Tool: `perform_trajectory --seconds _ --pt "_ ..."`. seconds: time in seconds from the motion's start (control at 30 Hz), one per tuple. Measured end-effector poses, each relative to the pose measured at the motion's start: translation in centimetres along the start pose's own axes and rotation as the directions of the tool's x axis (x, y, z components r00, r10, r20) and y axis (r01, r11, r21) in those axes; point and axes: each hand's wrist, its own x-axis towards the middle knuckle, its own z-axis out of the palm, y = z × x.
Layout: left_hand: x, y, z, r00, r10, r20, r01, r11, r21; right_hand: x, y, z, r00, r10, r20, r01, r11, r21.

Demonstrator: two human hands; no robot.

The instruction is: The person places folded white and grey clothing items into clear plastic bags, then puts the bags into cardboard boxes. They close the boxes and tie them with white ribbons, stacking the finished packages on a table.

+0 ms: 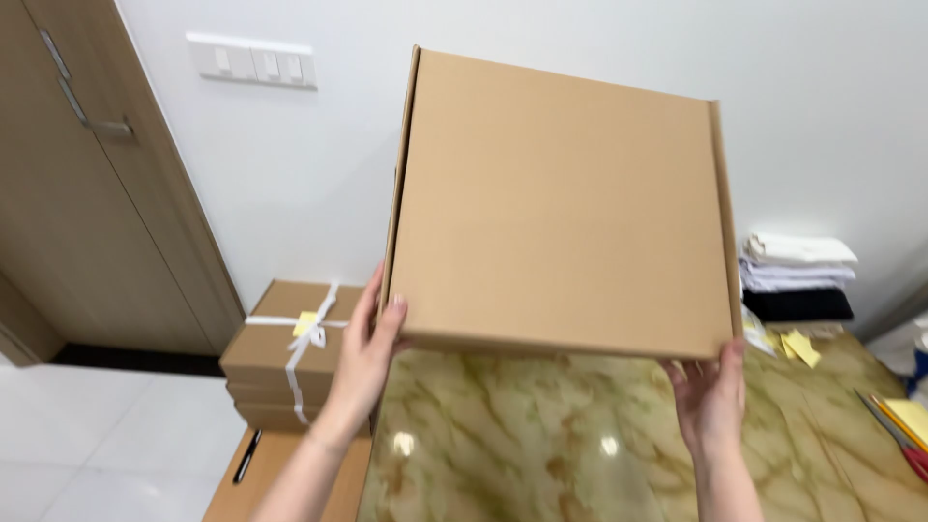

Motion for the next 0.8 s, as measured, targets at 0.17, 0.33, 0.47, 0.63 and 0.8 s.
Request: perform_trajectory --seconds 0.17,0.33,0.47,0.63,0.8 --pt "8.8 5.2 1.2 0.992 0.121 0.037 -0.126 0.961 0.245 11.6 1.7 6.0 0.994 -0.111 0.016 0.113 0.98 -0.165" --pt "17.3 4.9 1.9 0.993 0.117 0.024 -0.115 0.883 0.456 16.5 0.5 13.2 0.967 -0.249 0.051 0.248 0.878 -0.41" --pt "22.8 4.3 2.7 0.978 0.204 0.054 -0.205 0.857 0.473 20.7 1.9 15.6 0.96 -0.256 0.11 0.268 0.739 -0.618" --pt "29.9 0.9 3.5 0.987 0.159 0.031 -0.151 0.834 0.53 24.2 3.8 17.8 0.959 -0.244 0.147 0.281 0.718 -0.636" --pt "33.3 -3.2 3.0 0.962 0.271 -0.044 -0.209 0.827 0.522 29.7 8.7 13.8 0.943 -0.282 0.179 0.334 0.767 -0.548"
